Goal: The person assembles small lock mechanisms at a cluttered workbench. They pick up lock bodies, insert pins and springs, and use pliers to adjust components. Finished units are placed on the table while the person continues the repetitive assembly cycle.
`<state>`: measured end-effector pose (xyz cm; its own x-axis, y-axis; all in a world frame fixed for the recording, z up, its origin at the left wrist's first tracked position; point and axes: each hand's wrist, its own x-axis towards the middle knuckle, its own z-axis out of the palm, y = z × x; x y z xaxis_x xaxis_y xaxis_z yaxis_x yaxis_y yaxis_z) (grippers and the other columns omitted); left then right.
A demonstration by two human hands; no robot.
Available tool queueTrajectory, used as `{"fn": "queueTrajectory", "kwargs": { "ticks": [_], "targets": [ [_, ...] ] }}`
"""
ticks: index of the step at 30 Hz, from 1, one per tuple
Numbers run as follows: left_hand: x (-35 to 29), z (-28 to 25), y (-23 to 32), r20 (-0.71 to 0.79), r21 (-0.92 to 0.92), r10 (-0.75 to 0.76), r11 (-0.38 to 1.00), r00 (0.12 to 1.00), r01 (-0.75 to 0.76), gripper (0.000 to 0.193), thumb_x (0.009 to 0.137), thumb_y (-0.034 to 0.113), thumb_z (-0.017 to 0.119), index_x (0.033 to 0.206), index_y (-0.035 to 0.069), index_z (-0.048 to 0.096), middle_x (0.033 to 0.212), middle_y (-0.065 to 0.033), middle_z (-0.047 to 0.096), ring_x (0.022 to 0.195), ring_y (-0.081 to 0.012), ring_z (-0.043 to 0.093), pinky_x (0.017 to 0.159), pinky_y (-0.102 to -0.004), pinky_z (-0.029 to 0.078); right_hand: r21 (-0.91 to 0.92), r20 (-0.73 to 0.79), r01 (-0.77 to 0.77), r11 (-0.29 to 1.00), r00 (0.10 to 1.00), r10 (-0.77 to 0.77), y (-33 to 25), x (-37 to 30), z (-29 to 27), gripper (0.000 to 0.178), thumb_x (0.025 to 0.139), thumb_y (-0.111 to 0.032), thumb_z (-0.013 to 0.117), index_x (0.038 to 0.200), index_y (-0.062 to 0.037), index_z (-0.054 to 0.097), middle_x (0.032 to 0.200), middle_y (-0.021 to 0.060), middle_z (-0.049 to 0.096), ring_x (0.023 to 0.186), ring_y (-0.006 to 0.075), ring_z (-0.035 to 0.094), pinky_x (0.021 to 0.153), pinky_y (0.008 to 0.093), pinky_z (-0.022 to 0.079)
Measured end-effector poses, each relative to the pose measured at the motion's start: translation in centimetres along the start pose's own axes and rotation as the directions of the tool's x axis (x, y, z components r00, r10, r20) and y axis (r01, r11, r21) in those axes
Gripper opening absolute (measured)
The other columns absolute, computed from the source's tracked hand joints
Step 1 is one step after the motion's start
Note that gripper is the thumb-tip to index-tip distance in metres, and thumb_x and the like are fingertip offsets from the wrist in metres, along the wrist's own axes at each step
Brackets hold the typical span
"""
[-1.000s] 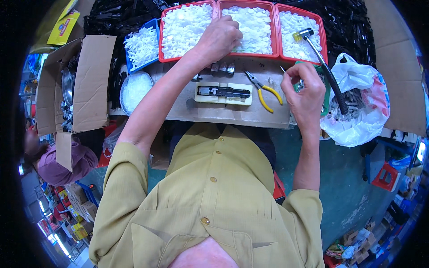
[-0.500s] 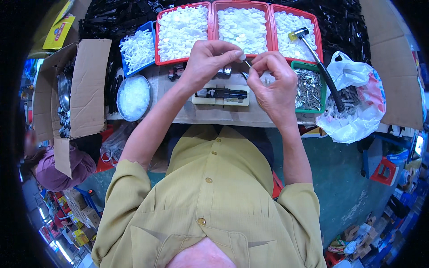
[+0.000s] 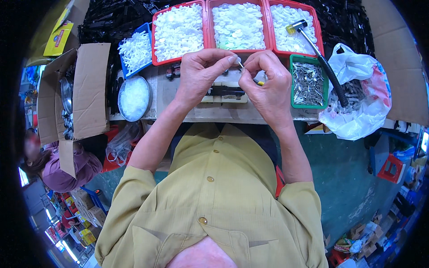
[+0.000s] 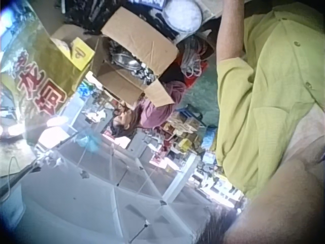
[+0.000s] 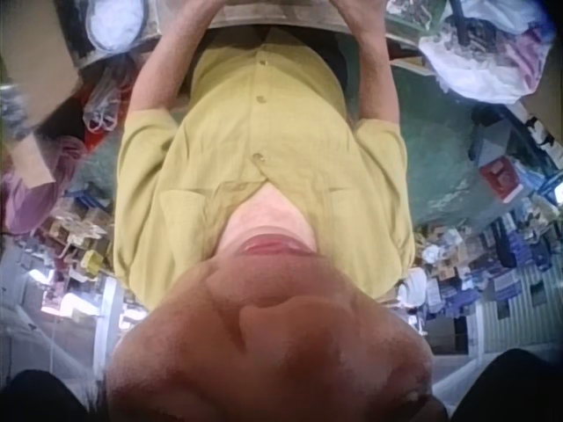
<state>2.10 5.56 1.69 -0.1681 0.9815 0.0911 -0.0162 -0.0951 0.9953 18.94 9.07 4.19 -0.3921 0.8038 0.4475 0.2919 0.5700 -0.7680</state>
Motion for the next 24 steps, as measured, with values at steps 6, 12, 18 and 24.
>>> {"fn": "queueTrajectory", "kwargs": {
  "ticks": [6, 12, 18, 24],
  "targets": [
    [-0.6, -0.6, -0.1, -0.014, 0.005, 0.054, 0.999, 0.998, -0.054, 0.016, 0.089, 0.007, 0.071, 0.102, -0.001, 0.074, 0.092, -0.0076, 0.074, 0.081, -0.0094, 0.067, 0.074, -0.0233, 0.055, 0.001, 0.025, 0.031, 1.0, 0.999, -0.032, -0.1, 0.0, 0.9, 0.01, 0.075, 0.006, 0.067, 0.078, 0.0015, 0.058, 0.079, 0.008, 0.062, 0.067, 0.0153, 0.061, 0.064, 0.0295, 0.049],
    [-1.6, -1.7, 0.0, 0.014, 0.335, 0.382, 0.869, 0.924, -0.364, 0.012, 0.087, 0.002, 0.071, 0.098, -0.001, 0.074, 0.09, -0.0063, 0.073, 0.083, -0.0108, 0.066, 0.075, -0.0241, 0.052, 0.005, 0.025, -0.018, 1.0, 1.0, 0.018, -1.0, -0.1, 2.1, 0.008, 0.08, 0.003, 0.068, 0.082, 0.0019, 0.06, 0.08, 0.0071, 0.063, 0.07, 0.0139, 0.062, 0.065, 0.029, 0.049],
    [-2.4, -2.6, -0.3, -0.051, 0.191, 0.317, 0.934, 0.947, -0.302, 0.013, 0.086, 0.0, 0.071, 0.099, -0.001, 0.074, 0.094, -0.0074, 0.072, 0.084, -0.0117, 0.065, 0.075, -0.0246, 0.051, 0.168, 0.056, -0.173, 0.97, 0.985, 0.166, -0.8, -0.4, 2.4, 0.008, 0.087, -0.004, 0.07, 0.093, 0.0005, 0.068, 0.089, 0.0064, 0.066, 0.075, 0.0121, 0.063, 0.066, 0.026, 0.048],
    [-3.3, -2.8, -0.5, -0.038, 0.159, 0.288, 0.947, 0.957, -0.279, 0.017, 0.083, 0.003, 0.075, 0.1, 0.0, 0.074, 0.097, -0.0072, 0.072, 0.086, -0.0127, 0.065, 0.077, -0.0257, 0.052, 0.056, 0.101, -0.015, 0.998, 0.995, 0.009, -1.1, -0.3, 2.1, 0.007, 0.084, 0.0, 0.071, 0.091, 0.0004, 0.07, 0.091, 0.0065, 0.066, 0.08, 0.0142, 0.064, 0.067, 0.0289, 0.049]
  ]
}}
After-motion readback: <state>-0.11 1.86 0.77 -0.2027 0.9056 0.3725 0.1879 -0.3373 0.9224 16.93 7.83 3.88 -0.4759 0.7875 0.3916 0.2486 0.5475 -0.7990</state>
